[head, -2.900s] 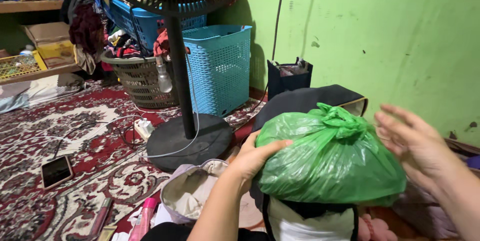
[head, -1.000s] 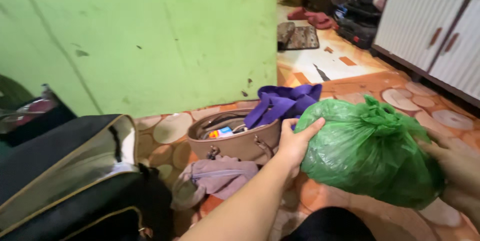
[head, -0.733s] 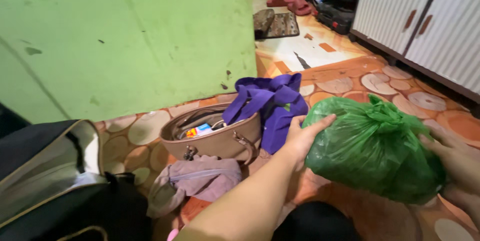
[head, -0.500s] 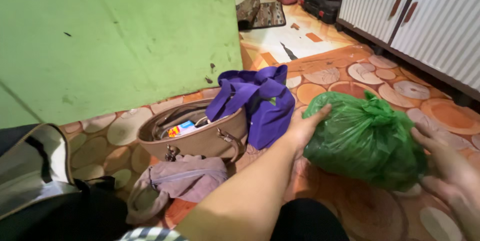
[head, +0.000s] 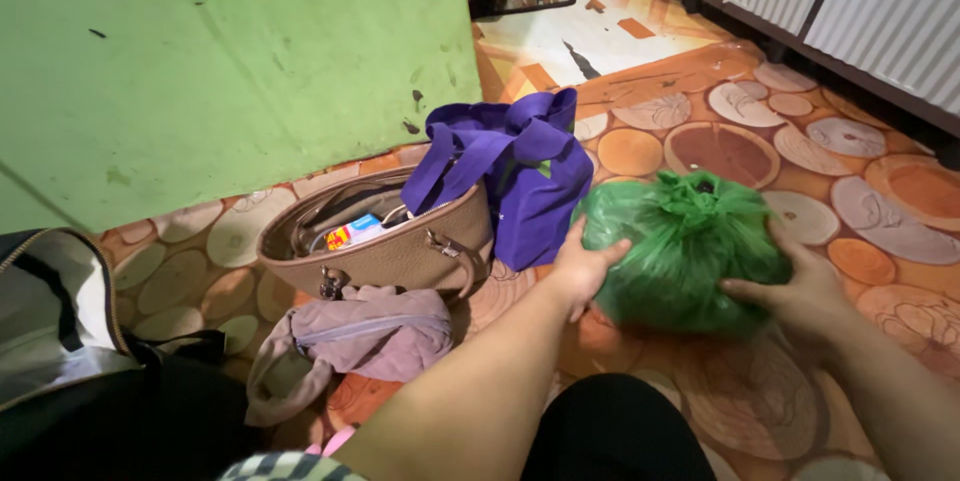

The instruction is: The person sits on the floor and unpacks a black backpack, unzipping its compartments and removing a lavender pouch, a cosmetic pouch with makeup items, plastic bags of clothing, a pink towel, a folded umbrella, snack packets and sunglasses, laying the items out on the floor and rearranging them.

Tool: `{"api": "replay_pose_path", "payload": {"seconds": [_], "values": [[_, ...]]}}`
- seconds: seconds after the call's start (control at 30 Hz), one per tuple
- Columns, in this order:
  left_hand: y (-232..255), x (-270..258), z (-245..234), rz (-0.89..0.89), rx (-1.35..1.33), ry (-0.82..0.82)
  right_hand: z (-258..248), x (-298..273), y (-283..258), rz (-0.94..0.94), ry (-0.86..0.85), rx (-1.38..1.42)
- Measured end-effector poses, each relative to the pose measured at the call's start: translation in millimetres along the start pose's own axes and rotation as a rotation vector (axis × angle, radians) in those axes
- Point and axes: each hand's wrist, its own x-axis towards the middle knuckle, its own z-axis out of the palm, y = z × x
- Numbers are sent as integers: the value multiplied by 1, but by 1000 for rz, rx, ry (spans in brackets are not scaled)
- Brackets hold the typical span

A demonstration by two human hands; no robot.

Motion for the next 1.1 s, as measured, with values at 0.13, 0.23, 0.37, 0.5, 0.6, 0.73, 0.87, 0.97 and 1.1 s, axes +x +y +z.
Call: {"api": "replay_pose_path", "payload": {"seconds": [0.13, 0.23, 0.37, 0.5, 0.6, 0.73, 0.87, 0.97, 1.1], "values": [[-13, 7, -5, -8, -105, 50, 9, 22, 6, -37, 80, -226], [-18, 4, -10, 133, 55, 105, 12, 33, 16, -42, 117, -242], [-11, -13, -20, 119, 343, 262, 16, 37, 35, 29, 208, -300], [2, -43, -45, 106, 327, 359, 20, 38, 38, 28, 313, -471], [11, -75, -71, 76, 325, 485, 46, 32, 21, -43, 411, -626], [32, -121, -115, 137, 292, 550, 89, -20, -20, -123, 309, -26], [73, -184, -159, 321, 178, 629, 172, -60, -99, -197, 493, -126], [112, -252, -199, 466, 234, 752, 243, -97, -154, -241, 230, -82], [169, -355, -251, 648, 390, 982, 355, -176, -206, -190, -296, 149]]}}
